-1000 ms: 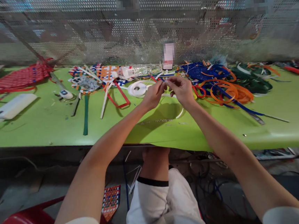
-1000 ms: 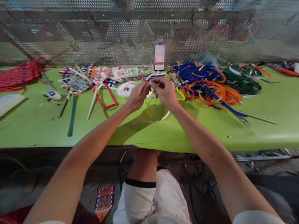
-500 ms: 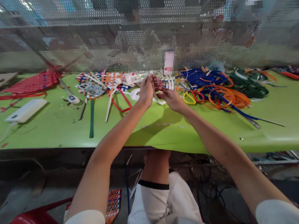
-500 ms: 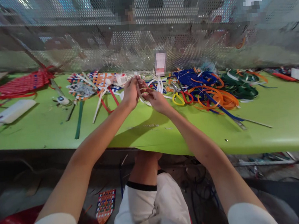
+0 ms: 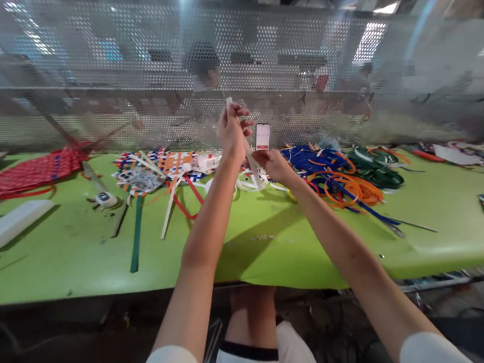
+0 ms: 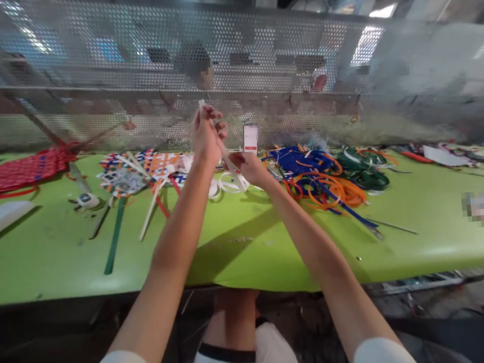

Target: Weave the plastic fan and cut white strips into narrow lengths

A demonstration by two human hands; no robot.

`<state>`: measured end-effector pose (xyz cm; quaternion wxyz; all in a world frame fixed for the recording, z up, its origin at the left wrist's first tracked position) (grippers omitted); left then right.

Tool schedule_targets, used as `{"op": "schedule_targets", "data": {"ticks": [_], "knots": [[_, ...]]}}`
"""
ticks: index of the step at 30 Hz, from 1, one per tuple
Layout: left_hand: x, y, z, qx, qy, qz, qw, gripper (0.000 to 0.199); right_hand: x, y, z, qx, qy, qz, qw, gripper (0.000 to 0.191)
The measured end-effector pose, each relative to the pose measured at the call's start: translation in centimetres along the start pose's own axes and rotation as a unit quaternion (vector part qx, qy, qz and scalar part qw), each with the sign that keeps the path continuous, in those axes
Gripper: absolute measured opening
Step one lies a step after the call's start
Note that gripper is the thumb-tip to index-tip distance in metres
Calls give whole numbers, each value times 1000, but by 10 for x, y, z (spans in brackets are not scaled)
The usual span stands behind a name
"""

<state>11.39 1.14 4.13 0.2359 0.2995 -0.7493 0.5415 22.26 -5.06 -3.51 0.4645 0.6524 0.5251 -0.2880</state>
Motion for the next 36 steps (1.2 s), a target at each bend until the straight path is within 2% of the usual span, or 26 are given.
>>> {"op": "schedule_targets", "data": {"ticks": [4,9,11,13,16,18,22,24,26,28,30,32,36], "knots": [[5,7,-8,-19,-4,39,999,28,-6,13,-8,43,6,123,991,23],[16,18,-11,-21,-15,-14,1000,43,-18,19,-5,51,73,238,967,13],[19,23,-15,-19,-30,-44,998,39,-21,21,-3,70,100,245,962,11],[21,29,-22,-15,-55,-60,997,36,-19,22,-2,81,97,226,966,11],[19,39,-35,-21,-70,-63,995,50,-15,27,-3,95,76,200,972,18],[17,43,-41,-32,-65,-61,996,56,-15,34,-5,114,87,200,969,23],[24,50,-42,-9,-107,-26,994,32,-22,64,-8,179,132,211,952,27],[25,53,-44,3,-111,-14,994,27,-28,81,-6,186,139,213,949,30],[22,57,-51,2,-99,-23,995,26,-36,92,1,146,120,208,960,33],[17,62,-60,-2,-94,-39,995,30,-44,96,10,58,75,194,976,32],[13,67,-67,-4,-96,-46,994,35,-49,92,21,-45,18,176,983,35],[10,70,-69,9,-89,-60,994,41,-51,83,28,-119,-16,155,980,36],[9,64,-58,31,-53,-67,996,45,-44,54,28,-147,-33,101,983,36]]}}
Point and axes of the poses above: each hand's wrist, its own z-axis away from the middle knuckle, its own y-axis out of the back of the hand, x = y × z, the point moved 3 cm from there along -z, towards the middle knuckle
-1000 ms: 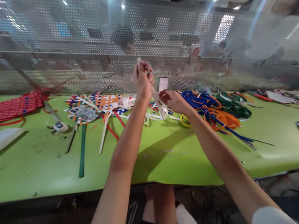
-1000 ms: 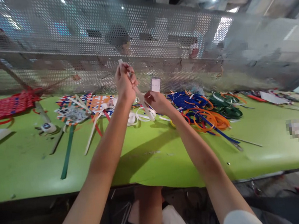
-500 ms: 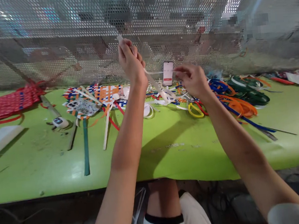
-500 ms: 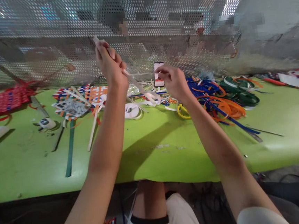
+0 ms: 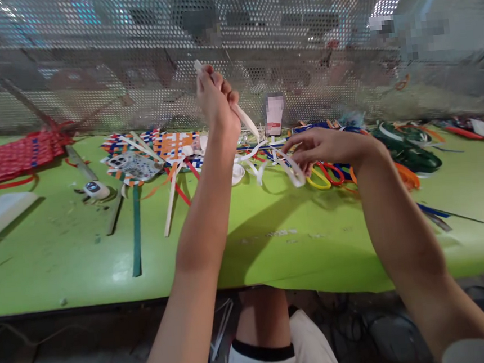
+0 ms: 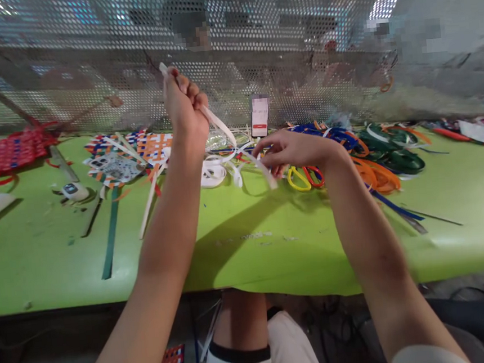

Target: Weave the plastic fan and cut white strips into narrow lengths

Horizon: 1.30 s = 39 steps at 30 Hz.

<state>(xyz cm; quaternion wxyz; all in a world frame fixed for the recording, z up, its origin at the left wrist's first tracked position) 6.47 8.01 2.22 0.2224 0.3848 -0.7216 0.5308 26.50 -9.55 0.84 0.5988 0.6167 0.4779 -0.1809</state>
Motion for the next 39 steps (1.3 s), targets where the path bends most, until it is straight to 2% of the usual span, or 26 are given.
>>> {"op": "schedule_targets", "data": {"ticks": [3,5,8,10,11,13,18,21,23,25,27,31,33,36,39], "knots": [[4,-12,13,-24,-2,34,999,38,1,-23,-11,-8,-39,-62,997,41],[6,-20,20,-37,-5,41,998,33,-2,-34,-16,21,-39,-77,996,46],[8,-30,28,-28,13,34,999,30,-7,-42,-21,159,26,-27,987,44],[8,-36,33,-30,28,29,999,29,-8,-43,-21,265,71,16,961,44],[8,-39,36,-38,29,28,998,29,-7,-43,-22,303,86,30,949,42],[9,-46,44,-62,17,20,998,30,-1,-43,-25,336,98,37,936,38],[9,-60,66,-128,18,43,991,32,15,-44,-38,267,86,-15,960,47],[7,-63,69,-165,28,80,983,33,20,-45,-41,227,56,-76,969,44],[4,-62,66,-181,20,64,981,37,22,-46,-41,208,33,-117,971,42],[2,-60,63,-189,13,40,981,39,23,-46,-39,189,16,-150,970,41],[1,-59,63,-189,19,35,981,32,23,-47,-37,169,5,-173,970,40],[5,-58,65,-157,37,35,986,30,22,-50,-36,164,-2,-175,971,37],[10,-54,60,-144,28,41,988,36,23,-53,-36,160,-8,-162,974,39],[16,-38,39,-126,-9,5,992,44,29,-59,-37,114,-28,-141,983,44],[17,-16,11,-150,-22,-66,986,46,37,-63,-37,72,-26,-105,992,47]]}}
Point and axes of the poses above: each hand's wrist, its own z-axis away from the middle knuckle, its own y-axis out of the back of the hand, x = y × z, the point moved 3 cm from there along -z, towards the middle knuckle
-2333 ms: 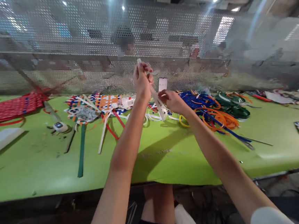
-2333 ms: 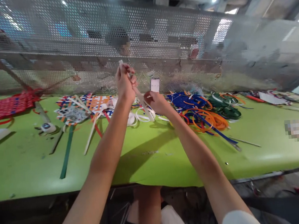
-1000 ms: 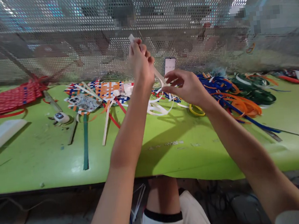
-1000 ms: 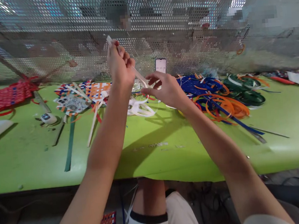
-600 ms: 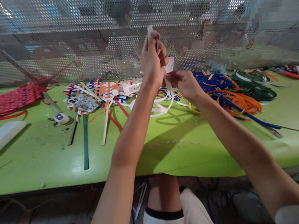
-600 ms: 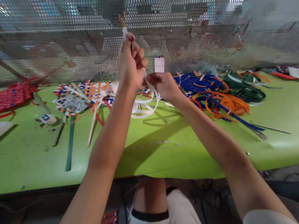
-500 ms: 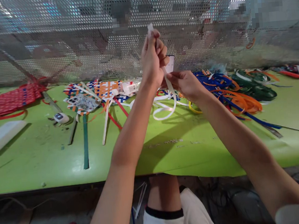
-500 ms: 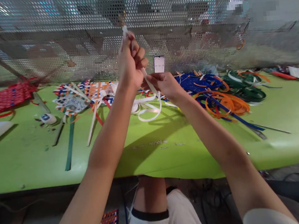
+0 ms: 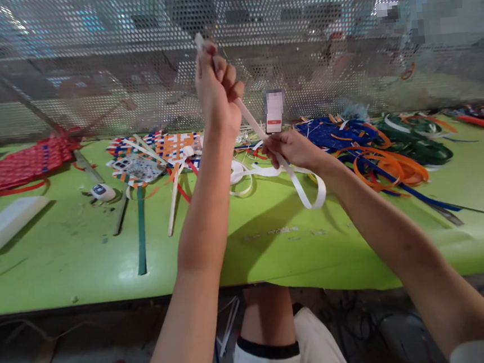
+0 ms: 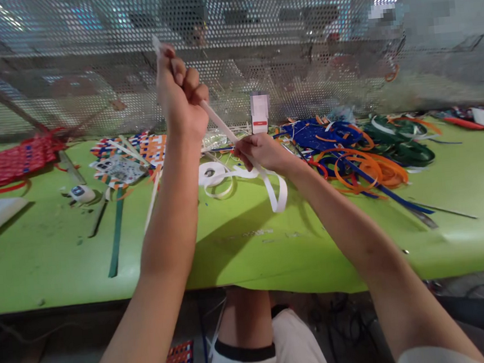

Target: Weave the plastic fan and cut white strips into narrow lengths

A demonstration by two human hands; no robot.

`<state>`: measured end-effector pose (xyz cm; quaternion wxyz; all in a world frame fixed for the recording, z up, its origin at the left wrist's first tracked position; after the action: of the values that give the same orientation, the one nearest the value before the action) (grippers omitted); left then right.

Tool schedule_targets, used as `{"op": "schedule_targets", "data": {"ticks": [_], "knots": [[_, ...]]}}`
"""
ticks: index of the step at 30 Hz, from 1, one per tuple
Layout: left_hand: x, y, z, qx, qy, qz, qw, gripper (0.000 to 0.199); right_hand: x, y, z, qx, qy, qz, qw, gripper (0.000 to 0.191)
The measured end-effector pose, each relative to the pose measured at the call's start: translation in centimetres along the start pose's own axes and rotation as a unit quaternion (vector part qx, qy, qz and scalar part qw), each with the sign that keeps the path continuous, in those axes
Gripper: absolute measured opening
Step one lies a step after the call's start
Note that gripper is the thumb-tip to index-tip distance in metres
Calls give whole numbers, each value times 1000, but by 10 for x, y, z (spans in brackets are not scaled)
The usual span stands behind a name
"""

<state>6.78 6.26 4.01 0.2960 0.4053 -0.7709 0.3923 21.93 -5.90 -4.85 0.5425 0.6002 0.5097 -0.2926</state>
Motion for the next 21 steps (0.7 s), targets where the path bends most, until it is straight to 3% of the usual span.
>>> {"op": "schedule_targets", "data": {"ticks": [4,7,11,16,21], "knots": [[-6,27,-20,-20,1,-22,1000,47,6,6,7,-29,10,50,998,37],[-3,37,-26,51,0,-3,999,36,14,18,21,-39,-21,79,996,28],[12,47,-24,158,-28,114,980,30,31,42,49,-22,-58,125,990,22],[28,53,-13,196,-42,222,954,31,44,70,77,24,-41,259,965,25],[41,62,-8,244,-58,280,927,31,50,88,82,60,-49,321,944,19]]}}
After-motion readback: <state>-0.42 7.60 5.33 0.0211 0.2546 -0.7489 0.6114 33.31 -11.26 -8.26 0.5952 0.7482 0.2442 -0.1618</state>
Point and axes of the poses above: each hand's wrist, its own z-axis away from the middle knuckle, its own y-axis out of the back of the hand, x = y × z, the point moved 3 cm from there along -z, towards the middle knuckle
